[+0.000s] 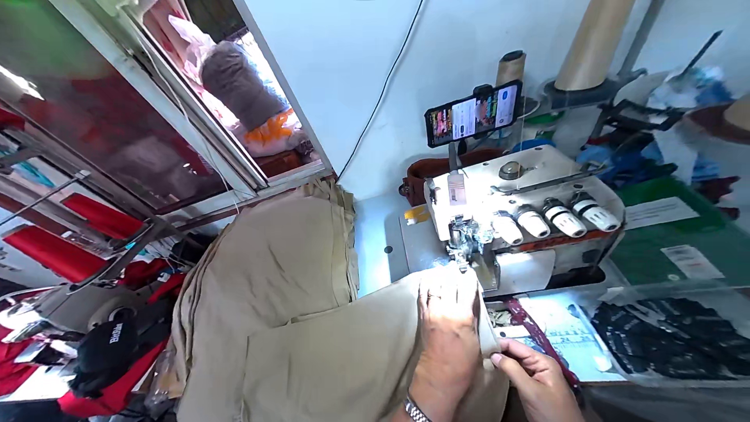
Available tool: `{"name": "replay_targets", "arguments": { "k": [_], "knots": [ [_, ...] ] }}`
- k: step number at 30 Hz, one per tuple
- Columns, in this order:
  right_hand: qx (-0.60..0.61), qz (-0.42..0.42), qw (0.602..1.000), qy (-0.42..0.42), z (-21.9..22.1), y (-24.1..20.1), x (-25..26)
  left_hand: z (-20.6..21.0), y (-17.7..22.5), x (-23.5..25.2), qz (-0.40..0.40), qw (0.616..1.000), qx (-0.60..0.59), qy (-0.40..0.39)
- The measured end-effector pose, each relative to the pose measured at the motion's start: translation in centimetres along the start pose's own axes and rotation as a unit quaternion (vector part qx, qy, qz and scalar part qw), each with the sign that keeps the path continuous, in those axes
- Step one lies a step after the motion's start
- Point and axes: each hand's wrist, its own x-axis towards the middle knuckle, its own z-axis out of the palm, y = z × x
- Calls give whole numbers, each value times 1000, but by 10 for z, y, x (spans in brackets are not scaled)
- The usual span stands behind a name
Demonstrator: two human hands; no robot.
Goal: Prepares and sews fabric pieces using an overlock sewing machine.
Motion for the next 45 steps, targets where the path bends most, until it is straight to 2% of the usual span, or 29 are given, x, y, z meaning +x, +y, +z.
{"name": "replay_targets", "arguments": {
  "k": [2, 4, 6, 7, 9, 11, 12, 14, 15, 16, 18, 20, 22, 24, 25, 27, 30, 31, 33, 38, 45],
  "knots": [
    [10, -10, 1000, 4, 5, 1, 10, -12, -12, 7, -21, 993, -106, -39],
    [32, -16, 999, 2, 8, 3, 22, -31, -30, 14, -61, 971, -216, -82],
    [54, -14, 998, -8, 9, 6, 30, -48, -59, 8, -111, 956, -259, -77],
    [62, -15, 998, -16, 8, 8, 31, -60, -78, 0, -145, 956, -244, -77],
    [64, -28, 997, -30, 6, 12, 30, -89, -117, -20, -253, 954, -134, -90],
    [51, -50, 996, -50, 3, 19, 23, -116, -159, -42, -363, 921, -9, -138],
    [34, -58, 996, -60, 2, 24, 19, -122, -179, -53, -391, 903, 38, -174],
    [-9, -64, 995, -71, -2, 34, 13, -125, -209, -74, -386, 887, 82, -240],
    [-29, -61, 995, -74, -4, 36, 11, -127, -215, -82, -357, 899, 80, -243],
    [-39, -54, 994, -82, -6, 36, 12, -129, -220, -86, -322, 921, 54, -214],
    [-36, -30, 992, -119, -15, 29, 18, -137, -231, -83, -259, 962, -24, -81],
    [-28, -25, 987, -157, -22, 26, 26, -146, -239, -59, -222, 973, -48, 45],
    [-28, -33, 984, -173, -26, 28, 31, -144, -247, -29, -222, 971, -53, 73],
    [-44, -47, 983, -175, -27, 32, 31, -133, -237, -2, -291, 954, -72, -7],
    [-50, -54, 982, -175, -26, 33, 32, -125, -221, 12, -300, 949, -89, -44],
    [-53, -57, 981, -180, -25, 32, 31, -109, -169, 32, -232, 959, -115, -117],
    [-57, -53, 982, -172, -24, 32, 27, -69, -99, 39, -32, 966, -185, -178],
    [-55, -55, 982, -173, -25, 33, 27, -59, -81, 40, -5, 960, -197, -199],
    [-52, -56, 981, -177, -26, 32, 27, -51, -59, 45, -26, 940, -197, -277],
    [-54, -52, 980, -183, -25, 25, 26, -45, -52, 59, -72, 917, -137, -367],
    [-54, -57, 976, -203, -27, 24, 27, -38, -66, 77, -27, 915, -161, -368]
  ]
}}
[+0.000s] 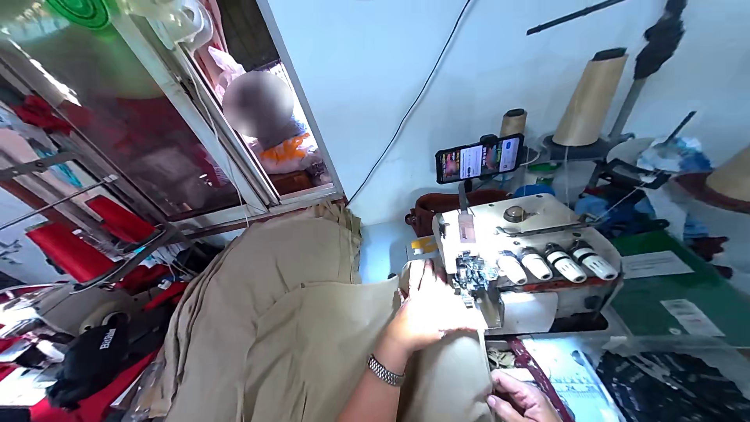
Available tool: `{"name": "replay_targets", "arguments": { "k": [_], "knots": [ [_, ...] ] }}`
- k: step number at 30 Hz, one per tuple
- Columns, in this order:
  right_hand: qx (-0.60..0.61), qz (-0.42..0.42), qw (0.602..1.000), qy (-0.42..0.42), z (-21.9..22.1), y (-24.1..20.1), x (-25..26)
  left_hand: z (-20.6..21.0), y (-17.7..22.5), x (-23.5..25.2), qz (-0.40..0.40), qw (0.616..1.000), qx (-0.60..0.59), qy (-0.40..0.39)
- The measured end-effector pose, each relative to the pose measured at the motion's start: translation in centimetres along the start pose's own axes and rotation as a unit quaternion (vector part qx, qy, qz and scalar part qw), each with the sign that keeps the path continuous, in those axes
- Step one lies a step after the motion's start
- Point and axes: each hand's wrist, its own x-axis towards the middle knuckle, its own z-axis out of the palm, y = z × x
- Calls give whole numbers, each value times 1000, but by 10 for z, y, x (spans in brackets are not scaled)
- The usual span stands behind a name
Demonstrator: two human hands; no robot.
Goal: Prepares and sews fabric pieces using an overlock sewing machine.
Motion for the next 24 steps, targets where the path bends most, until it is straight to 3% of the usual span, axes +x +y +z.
{"name": "replay_targets", "arguments": {
  "k": [13, 19, 21, 24],
  "knots": [
    [-1, 2, 1000, -11, -3, 4, -1, -3, -6, 18, -22, 1000, 6, 0],
    [-3, -19, 1000, 4, 1, 6, 0, 4, -14, 19, 1, 996, -57, 62],
    [-6, -41, 999, 14, 3, 14, 1, 13, -18, 19, 6, 989, -82, 121],
    [-8, -46, 997, 55, 7, 12, -6, 44, 1, -2, 69, 938, 21, 340]
  ]
}}
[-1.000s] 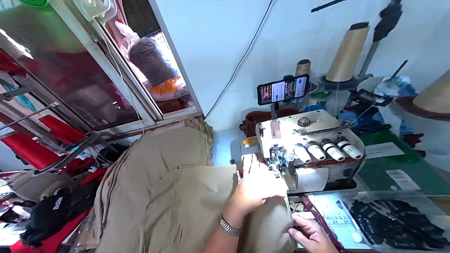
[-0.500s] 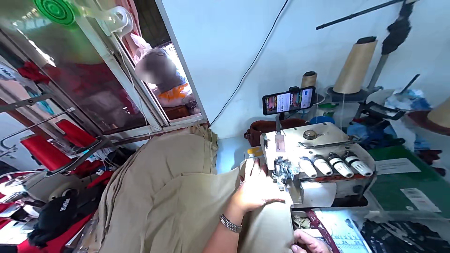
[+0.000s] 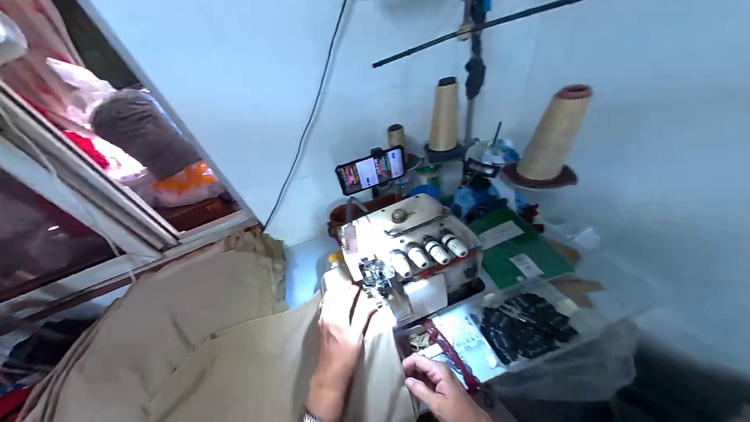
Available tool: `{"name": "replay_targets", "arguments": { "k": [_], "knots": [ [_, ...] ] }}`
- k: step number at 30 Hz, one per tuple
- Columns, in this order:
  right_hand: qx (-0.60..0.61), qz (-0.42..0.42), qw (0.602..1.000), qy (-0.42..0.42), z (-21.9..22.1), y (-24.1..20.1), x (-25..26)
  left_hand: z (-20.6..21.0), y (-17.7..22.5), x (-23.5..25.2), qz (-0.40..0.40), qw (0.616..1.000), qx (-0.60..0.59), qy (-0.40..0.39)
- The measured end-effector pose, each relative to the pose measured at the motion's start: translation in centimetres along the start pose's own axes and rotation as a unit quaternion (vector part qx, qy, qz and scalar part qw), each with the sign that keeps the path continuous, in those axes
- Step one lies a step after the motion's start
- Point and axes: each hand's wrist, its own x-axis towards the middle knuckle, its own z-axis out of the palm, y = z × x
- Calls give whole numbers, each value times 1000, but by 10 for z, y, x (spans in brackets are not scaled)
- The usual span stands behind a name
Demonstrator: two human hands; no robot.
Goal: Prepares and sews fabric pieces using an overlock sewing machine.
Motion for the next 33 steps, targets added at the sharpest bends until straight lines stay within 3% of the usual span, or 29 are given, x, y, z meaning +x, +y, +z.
{"name": "replay_targets", "arguments": {
  "k": [2, 5, 7, 11, 13, 23, 26, 30, 33],
  "knots": [
    [-55, -25, 997, 44, -6, -14, -5, 11, 27, -33, 102, 990, 24, 91],
    [-232, -46, 963, 130, -51, -47, -4, 44, 45, -78, 172, 979, -108, 24],
    [-350, 9, 923, 156, -99, -67, -2, 69, 39, -98, 160, 972, -169, -20],
    [-498, 218, 834, 94, -171, -91, 11, 79, 26, -102, 108, 970, -210, -60],
    [-551, 232, 798, 81, -190, -77, 14, 78, 24, -99, 93, 967, -229, -61],
    [-633, 302, 710, 57, -186, -59, 31, 77, 24, -99, 93, 971, -210, -71],
    [-628, 264, 726, 91, -187, -58, 26, 77, 24, -99, 94, 971, -210, -73],
    [-548, 188, 802, 146, -205, -61, 13, 76, 25, -100, 92, 970, -211, -76],
    [-454, 162, 866, 137, -216, -58, 6, 77, 25, -100, 96, 970, -212, -75]
  ]
}}
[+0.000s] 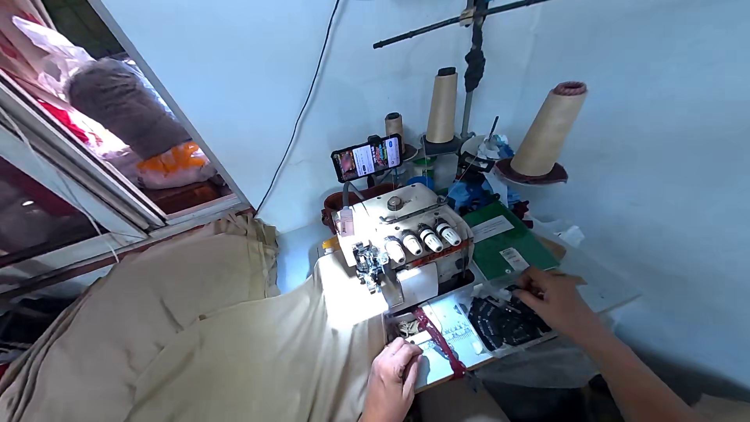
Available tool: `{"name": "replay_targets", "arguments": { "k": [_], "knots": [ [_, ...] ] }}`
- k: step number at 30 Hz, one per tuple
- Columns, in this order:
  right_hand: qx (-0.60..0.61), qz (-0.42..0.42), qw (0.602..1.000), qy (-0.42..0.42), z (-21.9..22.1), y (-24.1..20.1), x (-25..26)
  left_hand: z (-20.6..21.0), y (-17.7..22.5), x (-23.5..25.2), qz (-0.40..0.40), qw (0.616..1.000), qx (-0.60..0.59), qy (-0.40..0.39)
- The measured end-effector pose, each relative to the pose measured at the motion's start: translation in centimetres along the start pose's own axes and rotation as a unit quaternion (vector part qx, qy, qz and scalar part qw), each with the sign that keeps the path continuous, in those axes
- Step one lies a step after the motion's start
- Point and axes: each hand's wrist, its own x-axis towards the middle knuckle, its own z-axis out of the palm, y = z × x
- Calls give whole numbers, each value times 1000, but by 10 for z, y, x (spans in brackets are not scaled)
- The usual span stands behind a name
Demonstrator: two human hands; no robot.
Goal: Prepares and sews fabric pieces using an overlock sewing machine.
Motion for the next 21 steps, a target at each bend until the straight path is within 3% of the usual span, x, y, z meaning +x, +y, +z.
{"name": "replay_targets", "arguments": {
  "k": [3, 9, 21],
  "knots": [
    [50, -6, 997, -52, 3, -1, -4, 0, 0, 0, -1, 1000, 1, 1],
    [18, -6, 995, -101, 8, -4, -6, 0, 2, -1, -6, 1000, 12, -4],
    [-12, -35, 996, -85, 12, -5, -7, 0, 1, 0, -7, 1000, 20, -6]
  ]
}}
